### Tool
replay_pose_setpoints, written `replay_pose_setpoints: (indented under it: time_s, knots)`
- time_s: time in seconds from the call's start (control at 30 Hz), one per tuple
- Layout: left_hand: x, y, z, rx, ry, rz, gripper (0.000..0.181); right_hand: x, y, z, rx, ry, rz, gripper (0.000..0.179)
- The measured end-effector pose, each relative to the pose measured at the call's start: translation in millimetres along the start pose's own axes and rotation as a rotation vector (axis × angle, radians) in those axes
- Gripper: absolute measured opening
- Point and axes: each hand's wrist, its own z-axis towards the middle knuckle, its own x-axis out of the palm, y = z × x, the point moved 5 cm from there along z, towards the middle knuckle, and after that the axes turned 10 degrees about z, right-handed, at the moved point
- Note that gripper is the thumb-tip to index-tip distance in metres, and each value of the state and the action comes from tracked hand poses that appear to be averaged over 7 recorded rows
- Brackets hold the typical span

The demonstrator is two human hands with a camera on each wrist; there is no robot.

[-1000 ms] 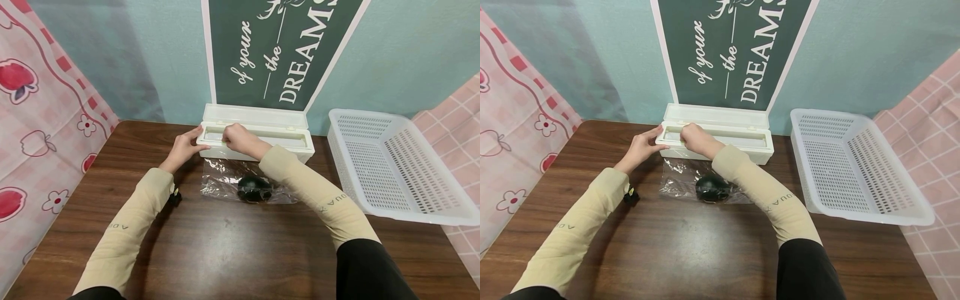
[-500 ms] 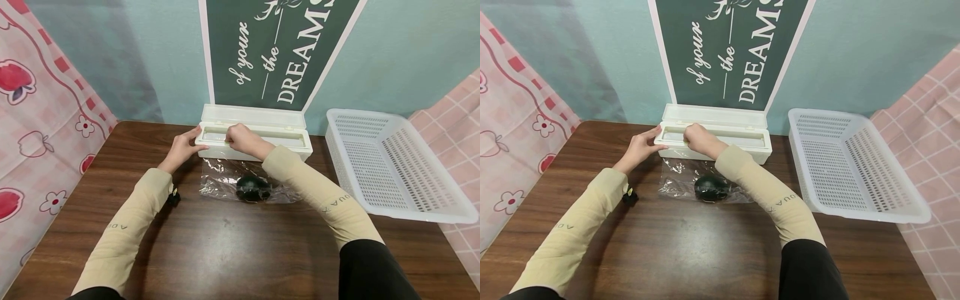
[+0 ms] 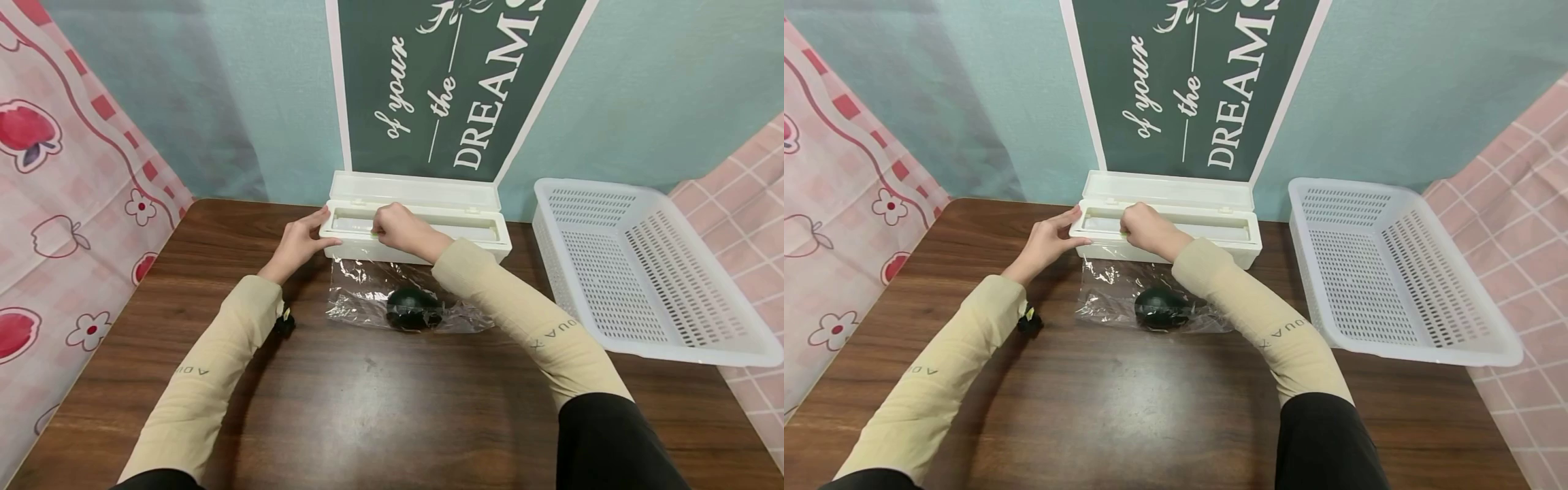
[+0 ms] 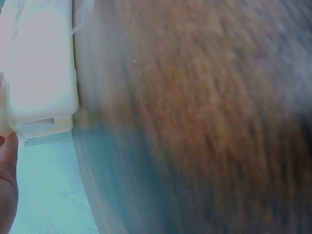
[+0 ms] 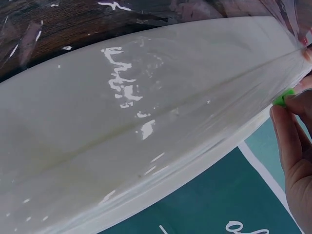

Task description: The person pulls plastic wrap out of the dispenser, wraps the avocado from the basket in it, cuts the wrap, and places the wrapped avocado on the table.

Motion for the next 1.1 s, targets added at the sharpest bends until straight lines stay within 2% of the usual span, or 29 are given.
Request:
replay_pose_setpoints:
  time_s: [0.27, 0.77, 1.1]
  knots:
    - [-0.8, -1.1, -3.0, -0.015, 0.013, -0.008, 0.067, -1.7, 0.2, -6.4, 0.004, -0.005, 0.01, 0.033]
    - [-0.1, -3.2, -5.5, -0.022, 0.018, -0.017, 0.067, -3.7, -4.6, -16.4, -0.032, -0.027, -0.014, 0.018]
    - [0.8, -2.4, -5.2, -0.014, 0.014, -0.012, 0.067, -6.2, -7.5, -21.6, -0.008, -0.013, 0.002, 0.024]
